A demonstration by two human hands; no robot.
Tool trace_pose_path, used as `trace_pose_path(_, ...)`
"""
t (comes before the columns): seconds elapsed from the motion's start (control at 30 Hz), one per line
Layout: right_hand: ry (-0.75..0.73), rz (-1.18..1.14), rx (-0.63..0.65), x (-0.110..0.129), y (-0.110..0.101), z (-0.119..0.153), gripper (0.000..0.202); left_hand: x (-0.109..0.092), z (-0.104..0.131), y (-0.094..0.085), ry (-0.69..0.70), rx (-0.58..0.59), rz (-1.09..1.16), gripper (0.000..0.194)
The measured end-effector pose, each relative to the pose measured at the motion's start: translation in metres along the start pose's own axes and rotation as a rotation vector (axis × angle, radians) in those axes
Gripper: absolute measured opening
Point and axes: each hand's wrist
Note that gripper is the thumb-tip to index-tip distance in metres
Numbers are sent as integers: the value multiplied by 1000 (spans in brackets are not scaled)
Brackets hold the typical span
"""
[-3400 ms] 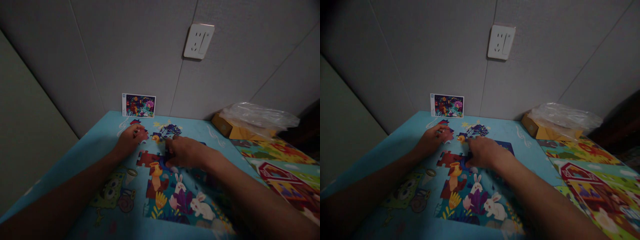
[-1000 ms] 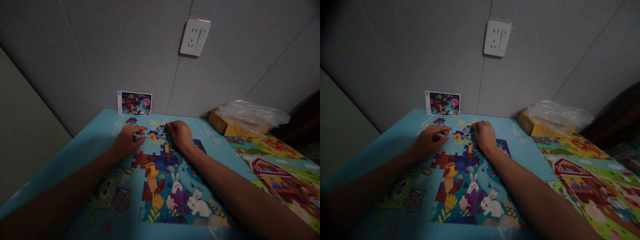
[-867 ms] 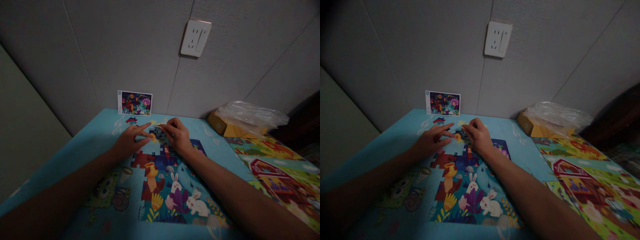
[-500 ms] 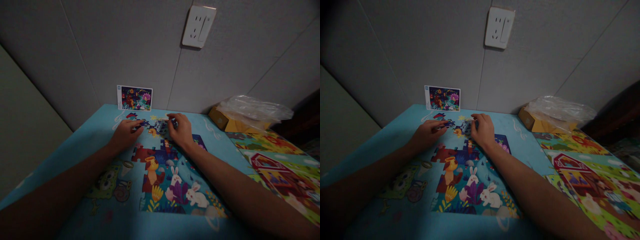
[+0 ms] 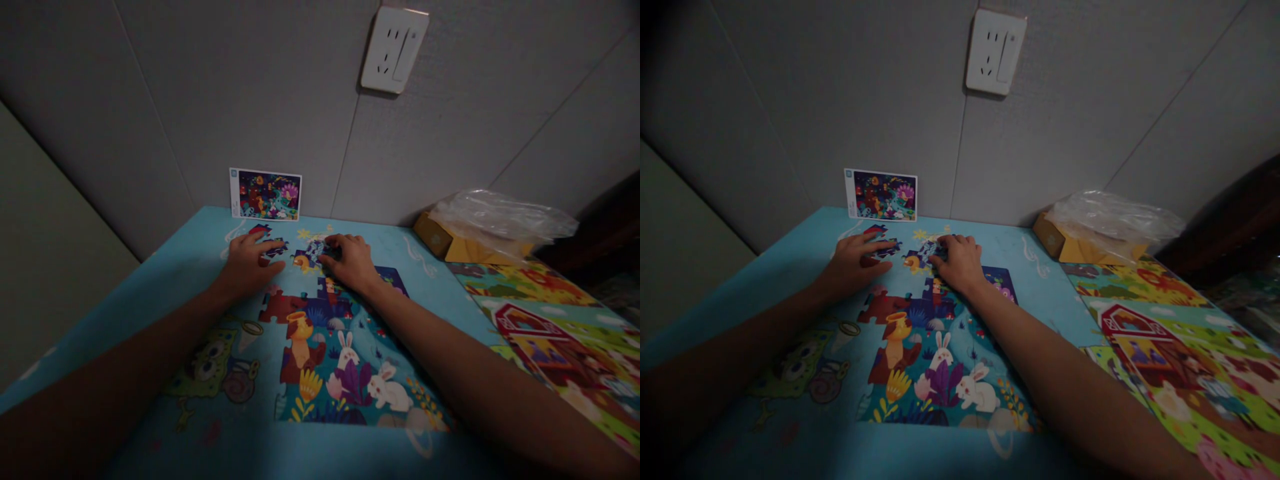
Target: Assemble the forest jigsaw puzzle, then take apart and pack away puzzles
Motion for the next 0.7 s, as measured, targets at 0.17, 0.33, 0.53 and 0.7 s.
trace_pose_path(0.17,-51,-37,9,-1,1,0,47,-6,3,-3,96,73,71,47)
trace_pose_path(0.33,-181,-43,32,6,-2,5,53,-6,8,-1,193,170,74,44)
trace_pose_path(0.53,-198,-91,45,11,-3,6,49,-5,9,0,169,191,94,48)
trace_pose_path(0.7,-226,-181,-22,7,-4,2,20,-10,8,-3,174,185,148,62)
Point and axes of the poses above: each hand's wrist, its own z-axis away from the middle knuckle, its own y-axis out of the palm, x = y × z, and after that the axes turned 9 degrees about -x, right-handed
